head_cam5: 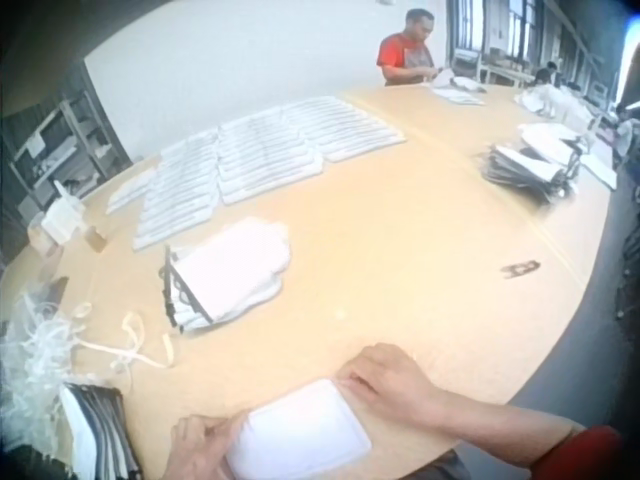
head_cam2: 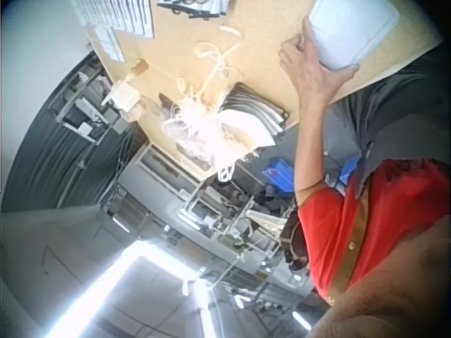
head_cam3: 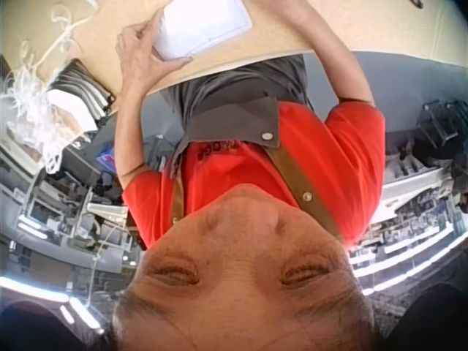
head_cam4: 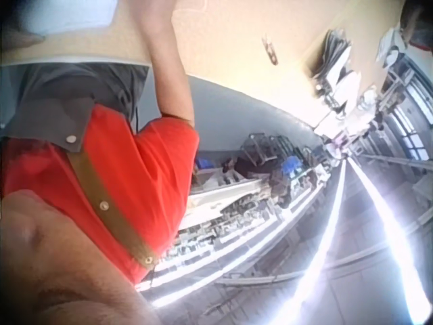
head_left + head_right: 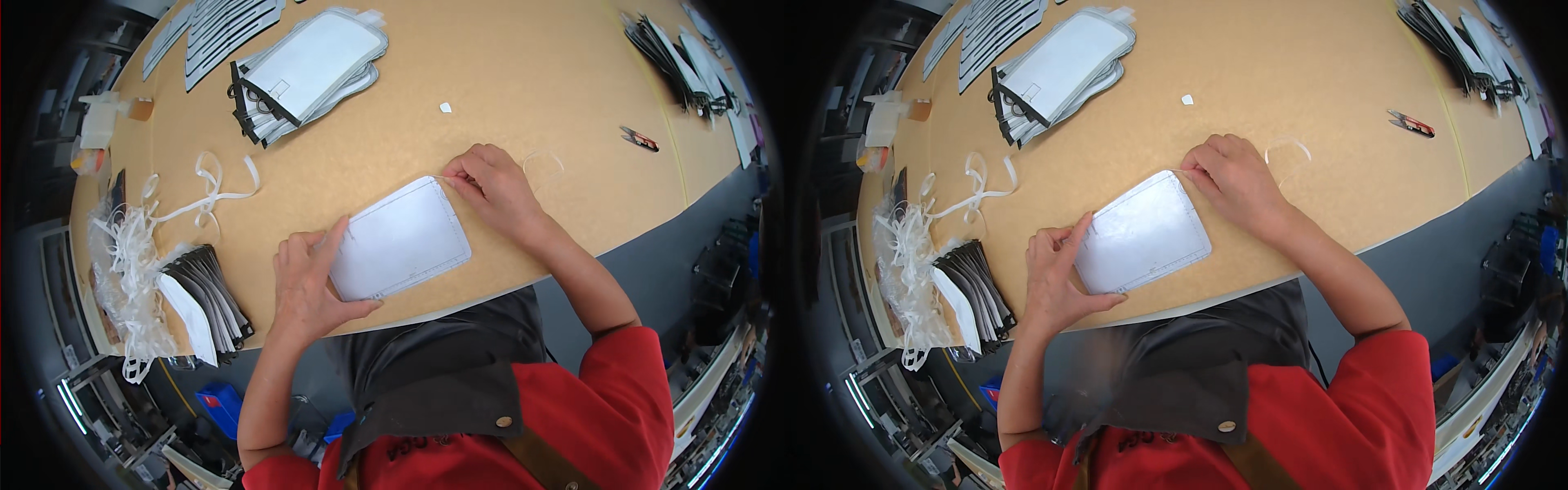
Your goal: Assembling and aligning leather pieces for wallet production, including applying adhesive strips.
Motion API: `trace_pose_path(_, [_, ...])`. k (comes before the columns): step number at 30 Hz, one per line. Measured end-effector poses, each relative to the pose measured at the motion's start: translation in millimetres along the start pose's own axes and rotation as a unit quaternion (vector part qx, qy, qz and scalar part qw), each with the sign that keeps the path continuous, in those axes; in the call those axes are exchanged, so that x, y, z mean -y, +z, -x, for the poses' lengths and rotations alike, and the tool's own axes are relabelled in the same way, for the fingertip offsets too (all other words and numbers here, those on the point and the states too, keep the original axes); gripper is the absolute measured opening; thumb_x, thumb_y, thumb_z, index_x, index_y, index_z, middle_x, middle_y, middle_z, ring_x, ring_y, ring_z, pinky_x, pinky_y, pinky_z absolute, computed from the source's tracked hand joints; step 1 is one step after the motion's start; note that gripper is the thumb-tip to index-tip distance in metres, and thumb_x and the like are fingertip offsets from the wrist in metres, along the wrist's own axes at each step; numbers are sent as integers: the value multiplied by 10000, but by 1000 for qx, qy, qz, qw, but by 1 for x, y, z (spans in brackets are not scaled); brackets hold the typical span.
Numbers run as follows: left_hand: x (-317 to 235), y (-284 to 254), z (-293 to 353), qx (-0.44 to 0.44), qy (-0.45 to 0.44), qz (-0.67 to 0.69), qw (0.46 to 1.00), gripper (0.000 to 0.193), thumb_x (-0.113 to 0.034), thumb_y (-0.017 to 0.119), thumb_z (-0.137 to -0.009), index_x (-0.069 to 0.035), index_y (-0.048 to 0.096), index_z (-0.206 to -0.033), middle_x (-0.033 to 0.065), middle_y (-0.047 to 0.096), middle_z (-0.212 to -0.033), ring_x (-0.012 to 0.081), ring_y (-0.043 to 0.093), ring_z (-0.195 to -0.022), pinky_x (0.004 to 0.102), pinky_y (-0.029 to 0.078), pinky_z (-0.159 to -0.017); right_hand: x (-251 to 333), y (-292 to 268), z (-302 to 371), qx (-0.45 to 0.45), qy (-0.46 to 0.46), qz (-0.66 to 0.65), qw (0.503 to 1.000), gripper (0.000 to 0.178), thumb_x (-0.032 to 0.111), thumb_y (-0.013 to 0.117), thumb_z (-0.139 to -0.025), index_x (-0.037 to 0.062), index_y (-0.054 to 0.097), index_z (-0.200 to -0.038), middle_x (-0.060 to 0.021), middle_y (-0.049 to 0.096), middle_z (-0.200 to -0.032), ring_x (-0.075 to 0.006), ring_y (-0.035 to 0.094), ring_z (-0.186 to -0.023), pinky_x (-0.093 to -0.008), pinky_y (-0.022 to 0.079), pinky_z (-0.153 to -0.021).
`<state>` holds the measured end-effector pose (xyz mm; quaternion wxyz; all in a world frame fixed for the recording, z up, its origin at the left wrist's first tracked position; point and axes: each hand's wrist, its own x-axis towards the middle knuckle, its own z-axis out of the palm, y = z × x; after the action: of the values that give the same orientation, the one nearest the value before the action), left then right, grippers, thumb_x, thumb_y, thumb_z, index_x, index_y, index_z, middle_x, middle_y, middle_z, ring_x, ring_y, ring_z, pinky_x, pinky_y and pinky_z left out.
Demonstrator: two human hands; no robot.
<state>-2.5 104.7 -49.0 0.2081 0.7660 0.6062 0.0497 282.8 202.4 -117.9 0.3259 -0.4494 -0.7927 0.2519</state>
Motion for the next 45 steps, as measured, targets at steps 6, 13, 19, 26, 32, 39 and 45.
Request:
trace_pose_path(6, [-1, 2, 2, -5, -7, 2, 1000, 1093, -355, 940, -474, -130, 497, -1448, 168, 513, -1184, 336, 455, -1094, 426, 370, -972, 0, 1, -1, -8, 0, -1, 1000, 37, 89, 655, -873, 57, 637, -872, -93, 618, -815, -295, 601, -818, -409, 472, -778])
trace_pose_path(13, [-3, 1, 3, -2, -11, 1, 1000, 1104, -359, 943, -470, -126, 493, -1451, 160, 517, -1176, 330, 456, -1090, 422, 369, -968, -1, 3, 1, -12, 8, -10, 1000, 49, 93, 657, -874, 50, 634, -872, -92, 619, -811, -289, 597, -809, -403, 469, -778])
trace_pose_path(19, [-2, 3, 4, -7, -9, -1, 1000, 1112, -354, 942, -466, -125, 490, -1455, 142, 521, -1179, 316, 456, -1086, 417, 372, -970, -1, 4, 2, -19, 10, -16, 1000, 53, 98, 657, -876, 50, 635, -870, -93, 624, -816, -288, 597, -811, -401, 467, -782])
trace_pose_path(26, [-3, 8, 12, -44, -22, -17, 999, 1125, -369, 939, -446, -119, 498, -1450, 118, 494, -1136, 295, 460, -1080, 419, 380, -979, 4, 6, 5, -19, -18, 28, 999, 49, 85, 676, -854, 57, 637, -857, -88, 620, -817, -293, 601, -810, -401, 477, -766])
trace_pose_path(32, [-8, 26, 30, -99, -81, 15, 992, 1121, -383, 939, -460, -108, 485, -1447, 118, 455, -1107, 300, 456, -1081, 431, 380, -981, 22, 10, 23, -41, 2, 74, 996, 81, 73, 708, -822, 78, 635, -857, -71, 601, -818, -276, 600, -802, -387, 487, -743])
trace_pose_path(39, [-11, 29, 33, -114, -93, 10, 989, 1071, -409, 923, -498, -78, 493, -1422, 141, 495, -1116, 314, 470, -1079, 442, 351, -961, 28, 8, 43, -53, 8, 70, 996, 100, 70, 716, -811, 81, 627, -854, -62, 595, -814, -268, 598, -799, -388, 484, -734])
trace_pose_path(45, [-13, 35, 36, -132, -102, -8, 986, 1098, -413, 931, -498, -68, 484, -1440, 129, 457, -1141, 296, 457, -1095, 428, 382, -990, 33, 8, 55, -55, 17, 59, 997, 105, 65, 714, -814, 81, 624, -865, -67, 593, -817, -269, 592, -801, -396, 476, -742])
